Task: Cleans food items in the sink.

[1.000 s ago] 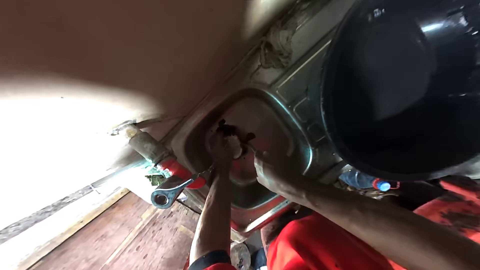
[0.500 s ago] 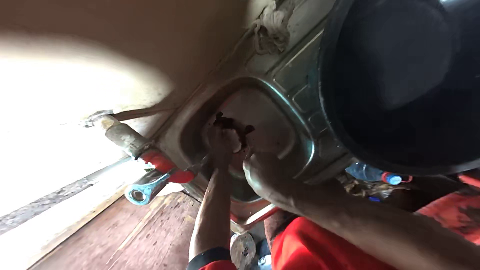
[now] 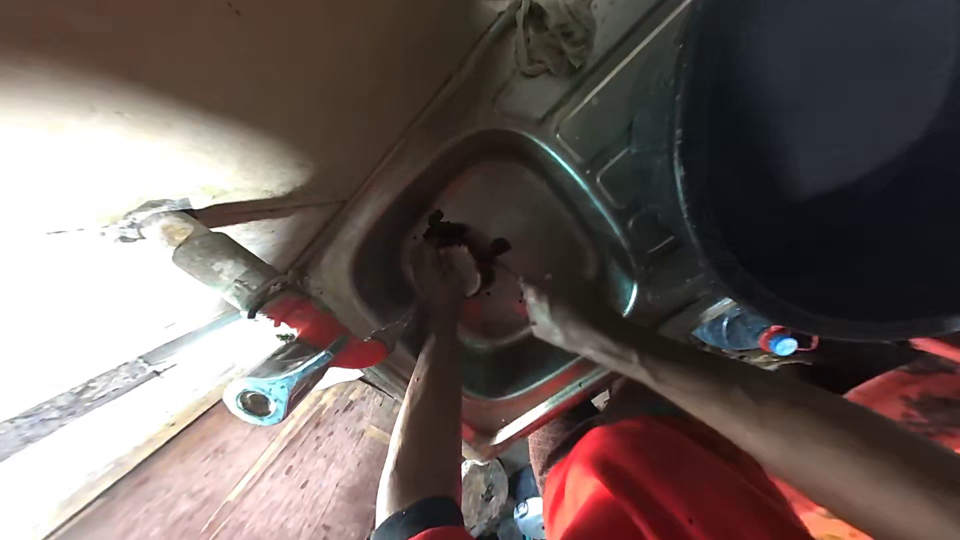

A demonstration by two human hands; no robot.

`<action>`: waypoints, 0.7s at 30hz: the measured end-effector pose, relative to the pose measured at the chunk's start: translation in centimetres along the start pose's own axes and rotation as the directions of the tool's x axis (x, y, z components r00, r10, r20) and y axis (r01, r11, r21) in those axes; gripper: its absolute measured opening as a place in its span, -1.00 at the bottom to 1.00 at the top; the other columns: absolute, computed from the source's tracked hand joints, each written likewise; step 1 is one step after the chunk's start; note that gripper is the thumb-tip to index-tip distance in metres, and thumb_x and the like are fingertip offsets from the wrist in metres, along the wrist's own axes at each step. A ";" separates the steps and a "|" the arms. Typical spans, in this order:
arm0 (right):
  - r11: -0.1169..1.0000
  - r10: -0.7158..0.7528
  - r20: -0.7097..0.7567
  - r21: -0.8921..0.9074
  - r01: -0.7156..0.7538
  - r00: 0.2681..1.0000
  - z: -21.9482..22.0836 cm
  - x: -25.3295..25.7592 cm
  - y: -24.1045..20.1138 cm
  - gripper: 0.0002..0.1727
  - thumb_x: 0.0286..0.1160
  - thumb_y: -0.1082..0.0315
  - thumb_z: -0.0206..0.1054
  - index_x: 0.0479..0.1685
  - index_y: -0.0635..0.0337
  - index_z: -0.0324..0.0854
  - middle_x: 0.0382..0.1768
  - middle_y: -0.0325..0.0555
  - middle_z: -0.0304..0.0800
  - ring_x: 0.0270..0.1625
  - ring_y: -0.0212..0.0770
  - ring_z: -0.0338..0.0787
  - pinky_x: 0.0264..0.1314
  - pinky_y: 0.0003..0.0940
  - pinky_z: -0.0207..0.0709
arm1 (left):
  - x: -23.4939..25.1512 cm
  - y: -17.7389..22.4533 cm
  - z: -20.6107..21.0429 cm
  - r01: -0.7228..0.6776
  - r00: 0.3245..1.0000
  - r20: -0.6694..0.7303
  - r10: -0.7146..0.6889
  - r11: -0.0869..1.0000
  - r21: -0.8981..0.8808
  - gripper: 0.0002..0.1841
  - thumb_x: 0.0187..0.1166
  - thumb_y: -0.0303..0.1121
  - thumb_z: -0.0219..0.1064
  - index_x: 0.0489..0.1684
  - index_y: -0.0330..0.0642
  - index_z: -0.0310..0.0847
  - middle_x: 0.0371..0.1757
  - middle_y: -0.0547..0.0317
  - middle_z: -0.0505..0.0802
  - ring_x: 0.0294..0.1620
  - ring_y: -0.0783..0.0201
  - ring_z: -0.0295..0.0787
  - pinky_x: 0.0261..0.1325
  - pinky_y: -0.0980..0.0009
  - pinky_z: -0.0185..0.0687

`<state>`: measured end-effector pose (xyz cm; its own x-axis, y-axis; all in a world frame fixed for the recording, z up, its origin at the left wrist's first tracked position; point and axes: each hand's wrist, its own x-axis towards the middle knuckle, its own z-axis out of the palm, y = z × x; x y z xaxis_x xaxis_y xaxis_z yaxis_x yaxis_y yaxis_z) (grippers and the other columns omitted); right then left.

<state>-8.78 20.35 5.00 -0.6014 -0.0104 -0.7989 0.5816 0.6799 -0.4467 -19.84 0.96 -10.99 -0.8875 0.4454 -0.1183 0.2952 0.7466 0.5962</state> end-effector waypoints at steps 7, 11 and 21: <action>0.983 -0.182 -0.139 -0.006 0.183 0.973 0.6 2.3 5.6 -0.70 0.52 0.28 0.34 0.16 0.12 0.77 -0.29 0.01 0.85 -0.19 0.04 0.85 -0.06 0.14 0.67 | 0.0 -0.1 0.1 0.101 0.995 0.011 -0.101 0.993 -0.056 -0.61 0.77 -0.30 0.11 0.46 -0.26 0.56 0.42 -0.14 0.70 0.44 0.03 0.63 0.53 0.03 0.52; 0.996 0.009 -0.054 -0.083 -0.013 0.999 0.1 -0.6 -3.8 -0.60 0.58 0.28 0.27 0.31 0.29 0.61 -0.11 0.16 0.82 -0.02 0.20 0.85 -0.07 0.18 0.68 | 0.1 0.1 0.0 -0.021 1.000 -0.014 0.020 0.997 -0.072 -0.65 0.70 -0.35 0.14 0.32 -0.30 0.63 0.33 -0.19 0.71 0.41 -0.02 0.62 0.52 0.03 0.50; 0.804 0.099 -0.030 0.592 -0.062 0.995 1.8 1.6 7.5 -0.68 0.78 0.20 0.22 0.22 0.12 0.81 -0.11 -0.03 0.86 -0.13 -0.23 0.77 0.08 -0.18 0.64 | 0.4 2.4 -0.2 0.352 0.908 -0.057 -0.416 0.828 -0.436 -0.61 0.87 -0.23 0.02 0.50 -0.23 0.46 0.14 -0.05 0.78 0.06 0.20 0.76 0.18 0.15 0.73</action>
<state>-4.41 24.16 -0.39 -0.5568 0.0787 -0.8269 0.8291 0.1133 -0.5475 -19.51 2.82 -9.48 -0.9483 0.0660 -0.3103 -0.2224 0.5592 0.7986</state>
